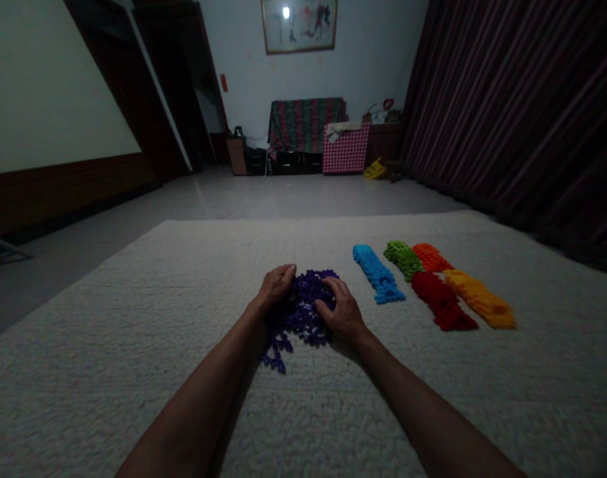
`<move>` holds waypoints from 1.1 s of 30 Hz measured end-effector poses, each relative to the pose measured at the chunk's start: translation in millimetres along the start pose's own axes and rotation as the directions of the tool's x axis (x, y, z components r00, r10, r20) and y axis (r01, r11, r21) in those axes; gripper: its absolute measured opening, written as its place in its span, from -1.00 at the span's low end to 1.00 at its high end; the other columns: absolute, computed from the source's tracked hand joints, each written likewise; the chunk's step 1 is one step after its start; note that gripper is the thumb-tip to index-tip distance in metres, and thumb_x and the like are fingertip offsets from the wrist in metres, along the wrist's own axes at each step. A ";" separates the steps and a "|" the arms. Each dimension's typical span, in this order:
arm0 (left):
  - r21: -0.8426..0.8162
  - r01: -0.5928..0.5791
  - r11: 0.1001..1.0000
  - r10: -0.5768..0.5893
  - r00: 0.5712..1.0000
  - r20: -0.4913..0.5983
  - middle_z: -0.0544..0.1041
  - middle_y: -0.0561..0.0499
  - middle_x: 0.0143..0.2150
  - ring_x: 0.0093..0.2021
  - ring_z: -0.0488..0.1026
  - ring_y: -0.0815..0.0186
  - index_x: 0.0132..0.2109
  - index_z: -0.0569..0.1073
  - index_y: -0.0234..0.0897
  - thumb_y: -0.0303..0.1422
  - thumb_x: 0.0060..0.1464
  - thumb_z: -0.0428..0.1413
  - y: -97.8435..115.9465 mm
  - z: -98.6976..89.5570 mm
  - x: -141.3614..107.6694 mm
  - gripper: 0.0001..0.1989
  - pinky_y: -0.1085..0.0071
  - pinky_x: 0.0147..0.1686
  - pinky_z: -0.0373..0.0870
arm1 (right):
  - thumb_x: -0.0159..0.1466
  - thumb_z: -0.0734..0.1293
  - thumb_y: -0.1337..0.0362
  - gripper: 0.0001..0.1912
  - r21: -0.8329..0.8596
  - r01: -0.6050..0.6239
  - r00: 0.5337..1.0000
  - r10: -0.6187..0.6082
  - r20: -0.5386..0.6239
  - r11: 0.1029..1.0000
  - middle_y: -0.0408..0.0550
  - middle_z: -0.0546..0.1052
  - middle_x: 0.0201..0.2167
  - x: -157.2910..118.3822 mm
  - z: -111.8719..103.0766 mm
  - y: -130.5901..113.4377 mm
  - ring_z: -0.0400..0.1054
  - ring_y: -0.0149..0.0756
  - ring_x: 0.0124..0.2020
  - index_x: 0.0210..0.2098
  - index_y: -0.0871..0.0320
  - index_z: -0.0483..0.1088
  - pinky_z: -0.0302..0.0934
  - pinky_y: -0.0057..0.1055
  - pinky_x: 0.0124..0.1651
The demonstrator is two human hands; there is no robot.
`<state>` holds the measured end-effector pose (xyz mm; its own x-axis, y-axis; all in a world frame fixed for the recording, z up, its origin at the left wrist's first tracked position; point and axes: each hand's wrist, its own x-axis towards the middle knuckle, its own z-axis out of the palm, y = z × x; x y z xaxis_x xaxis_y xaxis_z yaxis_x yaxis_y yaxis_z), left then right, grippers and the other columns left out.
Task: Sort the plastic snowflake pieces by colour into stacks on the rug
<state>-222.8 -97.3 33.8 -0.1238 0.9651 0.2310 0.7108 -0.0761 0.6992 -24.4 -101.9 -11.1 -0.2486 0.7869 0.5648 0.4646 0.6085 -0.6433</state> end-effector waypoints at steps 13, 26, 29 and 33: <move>0.080 0.056 0.995 -0.029 0.953 -0.301 0.52 -0.16 0.04 0.14 0.41 0.15 0.02 0.47 -0.25 -0.30 0.23 -0.07 -8.8 18.6 -76.1 -0.67 0.18 0.22 0.27 | 0.12 0.30 0.20 -0.48 -0.076 -0.065 0.993 0.057 -0.103 0.995 0.22 0.39 0.12 2.9 5.7 6.2 0.24 0.04 0.20 0.07 0.20 0.34 0.14 0.06 0.26; -0.029 0.236 0.971 -0.231 0.908 -0.350 0.53 -0.23 0.09 0.14 0.42 0.13 0.04 0.48 -0.36 -0.33 0.25 -0.10 9.5 19.8 -30.0 -0.63 0.20 0.21 0.26 | 0.13 0.28 0.23 -0.50 -0.069 -0.080 0.986 0.069 -0.150 0.994 0.21 0.42 0.09 4.1 6.1 10.9 0.26 0.00 0.19 0.06 0.22 0.33 0.15 0.00 0.29; -0.025 0.241 0.970 -0.238 0.926 -0.293 0.52 -0.24 0.10 0.16 0.41 0.13 0.05 0.48 -0.37 -0.33 0.23 -0.07 10.8 27.5 -20.9 -0.64 0.20 0.23 0.24 | 0.11 0.27 0.27 -0.49 -0.053 -0.083 0.986 0.075 -0.149 0.995 0.18 0.42 0.10 4.6 5.8 9.9 0.27 -0.02 0.19 0.07 0.19 0.33 0.14 0.00 0.29; -0.167 0.213 0.963 -0.247 0.943 -0.221 0.50 -0.21 0.15 0.18 0.41 0.16 0.09 0.47 -0.37 -0.30 0.25 -0.07 21.5 38.6 -15.1 -0.61 0.25 0.22 0.27 | 0.09 0.25 0.30 -0.47 -0.015 -0.092 0.989 0.089 -0.119 0.996 0.18 0.43 0.09 5.2 2.0 8.6 0.28 -0.03 0.18 0.08 0.20 0.32 0.15 -0.02 0.28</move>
<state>-178.9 -103.8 19.2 -0.4454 0.8738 0.1950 0.5426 0.0902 0.8351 -23.3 -92.4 -14.7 -0.1033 0.8202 0.5626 0.4980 0.5323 -0.6846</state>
